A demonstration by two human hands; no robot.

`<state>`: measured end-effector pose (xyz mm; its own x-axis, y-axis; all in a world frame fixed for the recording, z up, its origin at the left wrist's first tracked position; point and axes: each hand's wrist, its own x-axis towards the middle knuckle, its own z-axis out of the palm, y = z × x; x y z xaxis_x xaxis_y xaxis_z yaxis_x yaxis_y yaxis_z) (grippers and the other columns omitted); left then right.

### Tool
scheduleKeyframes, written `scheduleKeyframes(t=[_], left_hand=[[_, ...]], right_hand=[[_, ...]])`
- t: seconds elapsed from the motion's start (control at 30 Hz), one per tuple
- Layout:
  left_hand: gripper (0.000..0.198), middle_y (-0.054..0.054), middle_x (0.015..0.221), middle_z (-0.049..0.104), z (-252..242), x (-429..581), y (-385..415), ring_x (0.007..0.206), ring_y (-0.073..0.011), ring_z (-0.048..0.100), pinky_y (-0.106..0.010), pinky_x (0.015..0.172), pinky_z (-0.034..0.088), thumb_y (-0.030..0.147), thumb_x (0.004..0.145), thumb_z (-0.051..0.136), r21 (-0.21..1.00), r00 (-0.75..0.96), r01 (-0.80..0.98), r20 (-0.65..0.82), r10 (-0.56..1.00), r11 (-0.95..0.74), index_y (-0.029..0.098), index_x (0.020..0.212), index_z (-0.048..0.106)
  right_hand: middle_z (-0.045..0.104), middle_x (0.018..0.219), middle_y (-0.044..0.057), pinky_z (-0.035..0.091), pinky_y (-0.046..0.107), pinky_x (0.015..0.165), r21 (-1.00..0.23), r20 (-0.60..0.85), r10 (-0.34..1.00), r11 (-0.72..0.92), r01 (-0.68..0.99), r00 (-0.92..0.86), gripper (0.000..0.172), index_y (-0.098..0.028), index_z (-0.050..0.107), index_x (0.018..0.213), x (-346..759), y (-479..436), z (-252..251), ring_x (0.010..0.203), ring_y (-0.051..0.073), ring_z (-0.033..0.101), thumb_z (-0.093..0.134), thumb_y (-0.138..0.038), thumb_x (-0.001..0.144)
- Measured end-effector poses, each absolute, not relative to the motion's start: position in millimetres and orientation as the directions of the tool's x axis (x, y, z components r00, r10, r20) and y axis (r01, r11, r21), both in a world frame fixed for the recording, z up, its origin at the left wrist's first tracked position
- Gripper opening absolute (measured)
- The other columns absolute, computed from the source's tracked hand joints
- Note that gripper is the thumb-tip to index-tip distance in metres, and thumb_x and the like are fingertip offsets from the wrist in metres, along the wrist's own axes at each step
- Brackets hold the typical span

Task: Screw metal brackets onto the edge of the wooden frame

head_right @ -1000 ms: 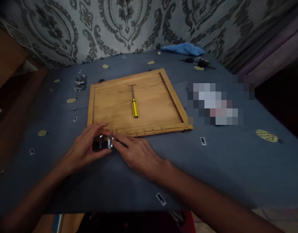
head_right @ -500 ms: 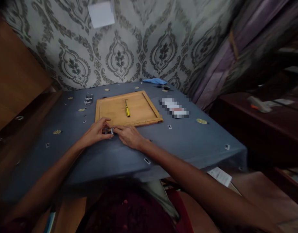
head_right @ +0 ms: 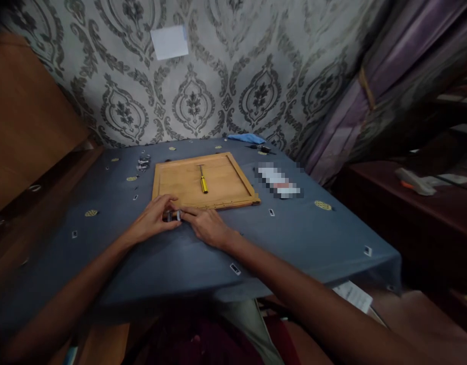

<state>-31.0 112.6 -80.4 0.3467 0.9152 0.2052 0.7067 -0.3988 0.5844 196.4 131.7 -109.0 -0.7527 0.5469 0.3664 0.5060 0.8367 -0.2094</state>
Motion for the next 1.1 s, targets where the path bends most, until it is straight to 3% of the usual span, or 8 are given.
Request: scheduleKeyframes(t=[0.23, 0.57, 1.1], left_hand=[[0.072, -0.011, 0.131, 0.07, -81, -39, 103, 0.129, -0.0333, 0.061, -0.052, 0.111, 0.048, 0.039, 0.081, 0.084, 0.57, 0.324, 0.721, 0.226, 0.919, -0.394, 0.025, 0.144, 0.052], [0.078, -0.01, 0.124, 0.071, -76, -35, 97, 0.121, -0.0335, 0.06, -0.053, 0.108, 0.049, 0.039, 0.081, 0.087, 0.481, 0.324, 0.783, 0.226, 0.919, -0.394, 0.026, 0.147, 0.048], [0.073, -0.009, 0.125, 0.071, -71, -23, 91, 0.123, -0.0332, 0.057, -0.055, 0.113, 0.045, 0.033, 0.091, 0.079, 0.47, 0.354, 0.786, 0.188, 0.916, -0.401, 0.027, 0.152, 0.04]], right_hand=[[0.07, 0.141, 0.013, 0.064, 0.036, 0.087, -0.165, 0.357, 0.52, 0.853, 0.496, -0.776, 0.046, -0.02, 0.069, 0.139, 204, 129, -113, 0.109, 0.023, 0.078, 0.054, -0.006, 0.098], [0.074, 0.132, 0.016, 0.064, 0.032, 0.072, -0.115, 0.454, 0.431, 0.896, 0.428, -0.78, 0.044, -0.014, 0.069, 0.135, 208, 128, -114, 0.086, 0.02, 0.078, 0.055, -0.002, 0.094], [0.078, 0.122, 0.016, 0.063, 0.028, 0.07, -0.095, 0.494, 0.411, 0.902, 0.422, -0.767, 0.043, -0.008, 0.071, 0.124, 205, 127, -101, 0.087, 0.018, 0.077, 0.039, 0.001, 0.098]])
